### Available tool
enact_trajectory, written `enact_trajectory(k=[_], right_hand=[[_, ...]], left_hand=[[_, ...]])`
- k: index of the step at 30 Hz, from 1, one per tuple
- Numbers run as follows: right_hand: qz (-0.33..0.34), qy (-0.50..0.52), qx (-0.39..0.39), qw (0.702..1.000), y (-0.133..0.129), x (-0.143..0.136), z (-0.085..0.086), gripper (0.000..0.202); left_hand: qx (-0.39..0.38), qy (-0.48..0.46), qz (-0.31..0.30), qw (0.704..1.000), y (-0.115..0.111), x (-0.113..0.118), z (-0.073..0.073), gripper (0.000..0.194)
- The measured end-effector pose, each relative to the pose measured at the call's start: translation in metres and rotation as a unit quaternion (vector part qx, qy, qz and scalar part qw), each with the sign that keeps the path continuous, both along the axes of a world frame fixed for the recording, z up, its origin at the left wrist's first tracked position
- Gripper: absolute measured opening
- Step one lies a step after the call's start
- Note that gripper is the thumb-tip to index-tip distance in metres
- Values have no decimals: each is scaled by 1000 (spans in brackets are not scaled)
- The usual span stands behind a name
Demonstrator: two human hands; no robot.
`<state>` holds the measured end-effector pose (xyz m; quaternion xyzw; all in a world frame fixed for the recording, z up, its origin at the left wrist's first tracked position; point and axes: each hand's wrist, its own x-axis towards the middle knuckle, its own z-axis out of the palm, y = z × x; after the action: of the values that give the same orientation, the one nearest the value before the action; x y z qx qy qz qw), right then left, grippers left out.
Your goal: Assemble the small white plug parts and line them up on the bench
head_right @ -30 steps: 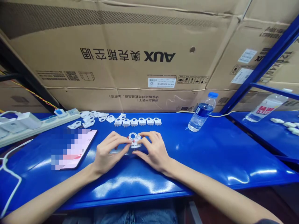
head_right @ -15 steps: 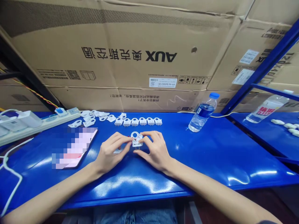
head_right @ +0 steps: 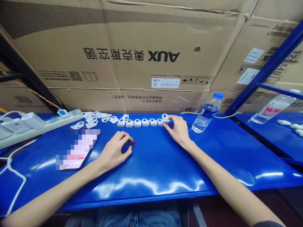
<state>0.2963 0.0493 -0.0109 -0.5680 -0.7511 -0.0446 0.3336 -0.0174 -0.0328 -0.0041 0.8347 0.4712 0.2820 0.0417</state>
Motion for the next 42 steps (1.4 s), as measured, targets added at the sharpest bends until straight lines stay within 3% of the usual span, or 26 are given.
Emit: enact_trajectory(k=[5,14,28,32,38,42], right_hand=[[-68,-39,-86,993,13,19,-11,31],[-71,-26,-134,988,10,11,-11,36],[-42,-51,-125,990,6,9,-14,50],[-13,-53,-88,995,4,5,-14,55],[31,-80,-45,995,1,-7,-16,39],[41,-47,-44,997,1,-11,-18,29]], left_hand=[[6,12,-12,1000,0,0,0,8],[14,23,-16,1000,2,-2,-2,11],[-9,-113,1,994,1,0,4,13],[-18,-139,9,990,2,-1,2,14],[-61,-174,13,983,1,2,3,14],[-57,-217,13,974,0,5,4,9]])
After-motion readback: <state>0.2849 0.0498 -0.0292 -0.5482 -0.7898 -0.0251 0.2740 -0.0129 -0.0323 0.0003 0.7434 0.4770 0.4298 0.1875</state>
